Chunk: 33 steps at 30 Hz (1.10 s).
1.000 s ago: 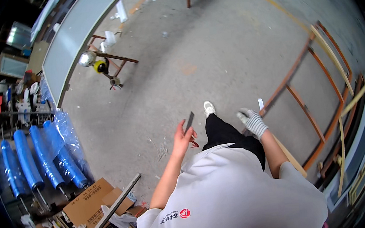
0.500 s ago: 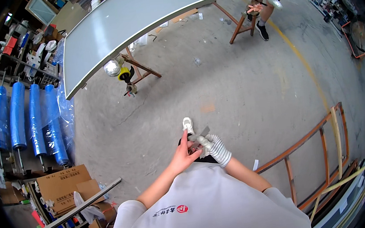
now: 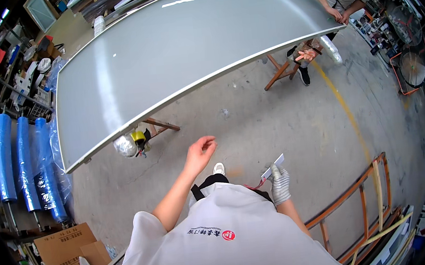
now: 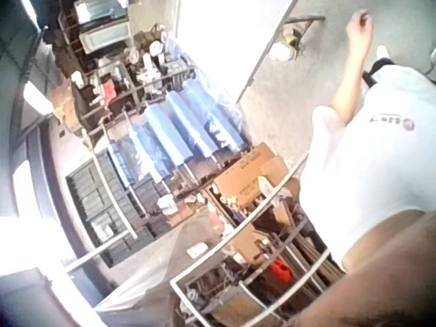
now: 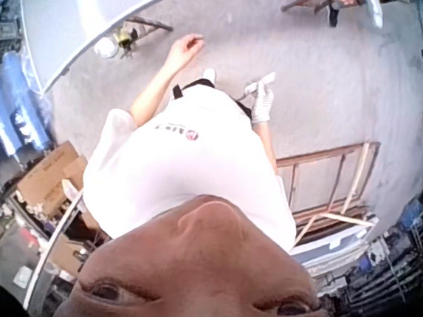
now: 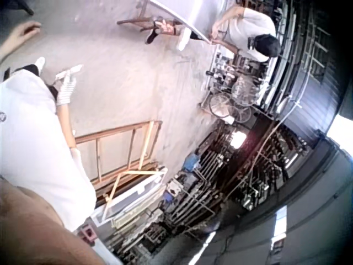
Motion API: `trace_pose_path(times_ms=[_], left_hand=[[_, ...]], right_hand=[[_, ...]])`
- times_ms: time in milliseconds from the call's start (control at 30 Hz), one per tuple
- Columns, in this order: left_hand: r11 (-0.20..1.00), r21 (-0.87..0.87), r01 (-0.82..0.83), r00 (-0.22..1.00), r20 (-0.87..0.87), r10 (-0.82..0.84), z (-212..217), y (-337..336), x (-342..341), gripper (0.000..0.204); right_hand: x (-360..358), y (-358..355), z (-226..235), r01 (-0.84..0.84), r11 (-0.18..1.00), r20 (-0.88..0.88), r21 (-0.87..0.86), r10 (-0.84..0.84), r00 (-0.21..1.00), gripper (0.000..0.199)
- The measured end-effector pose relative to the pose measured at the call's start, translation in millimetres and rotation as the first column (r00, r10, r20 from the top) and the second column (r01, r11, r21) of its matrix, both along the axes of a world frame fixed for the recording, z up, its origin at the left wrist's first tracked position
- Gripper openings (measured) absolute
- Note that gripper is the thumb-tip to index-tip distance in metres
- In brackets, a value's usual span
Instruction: The person applies adhesive tape to a large grey panel and then uses a utility knife to trim the edges. They also use a power drill to work on a wooden frame and handle various components in a workshop setting.
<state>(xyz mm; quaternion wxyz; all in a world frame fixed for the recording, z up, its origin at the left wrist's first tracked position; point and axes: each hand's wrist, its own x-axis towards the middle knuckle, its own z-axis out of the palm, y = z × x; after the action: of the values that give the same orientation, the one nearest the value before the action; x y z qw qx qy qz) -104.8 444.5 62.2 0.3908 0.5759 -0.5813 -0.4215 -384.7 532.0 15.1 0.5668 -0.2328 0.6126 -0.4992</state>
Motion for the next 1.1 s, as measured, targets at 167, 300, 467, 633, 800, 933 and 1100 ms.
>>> trace_pose_path(times_ms=[167, 300, 467, 633, 800, 933, 1100], left_hand=[[0.949, -0.308, -0.064, 0.895, 0.403, 0.191, 5.7, -124.7, 31.7, 0.037], [0.947, -0.306, -0.096, 0.779, 0.569, 0.262, -11.8, -192.3, 45.9, 0.044], [0.979, -0.148, -0.137, 0.849, 0.491, 0.193, -34.6, -227.8, 37.3, 0.044], [0.988, -0.046, -0.15, 0.864, 0.48, 0.153, -25.9, -259.9, -6.8, 0.039], [0.993, -0.05, -0.111, 0.927, 0.355, 0.122, -15.9, -317.2, -85.3, 0.039], [0.998, 0.007, -0.064, 0.998, 0.013, 0.064, 2.8, -338.0, -108.2, 0.032], [0.933, 0.047, -0.357, 0.903, 0.275, 0.331, -1.3, -307.9, -47.5, 0.027]], right_hand=[[14.5, -69.1, 10.4, 0.049, 0.999, -0.022, 0.013, -0.048, 0.999, 0.025], [1.8, -129.7, 17.1, 0.101, 0.992, -0.032, 0.078, -0.099, 0.995, 0.022], [-36.1, -234.6, 12.0, -0.015, 0.997, -0.01, 0.074, 0.016, 1.0, 0.019], [-77.4, -366.0, 21.5, -0.132, 0.991, -0.158, -0.033, 0.125, 0.98, 0.031], [-101.7, -494.7, 54.0, -0.418, 0.907, -0.361, -0.053, 0.373, 0.855, 0.021], [-98.3, -561.6, 63.4, -0.777, 0.623, -0.551, -0.095, 0.617, 0.562, 0.015], [-76.3, -598.7, 74.6, -0.93, 0.283, -0.769, 0.234, 0.639, 0.002, 0.017]])
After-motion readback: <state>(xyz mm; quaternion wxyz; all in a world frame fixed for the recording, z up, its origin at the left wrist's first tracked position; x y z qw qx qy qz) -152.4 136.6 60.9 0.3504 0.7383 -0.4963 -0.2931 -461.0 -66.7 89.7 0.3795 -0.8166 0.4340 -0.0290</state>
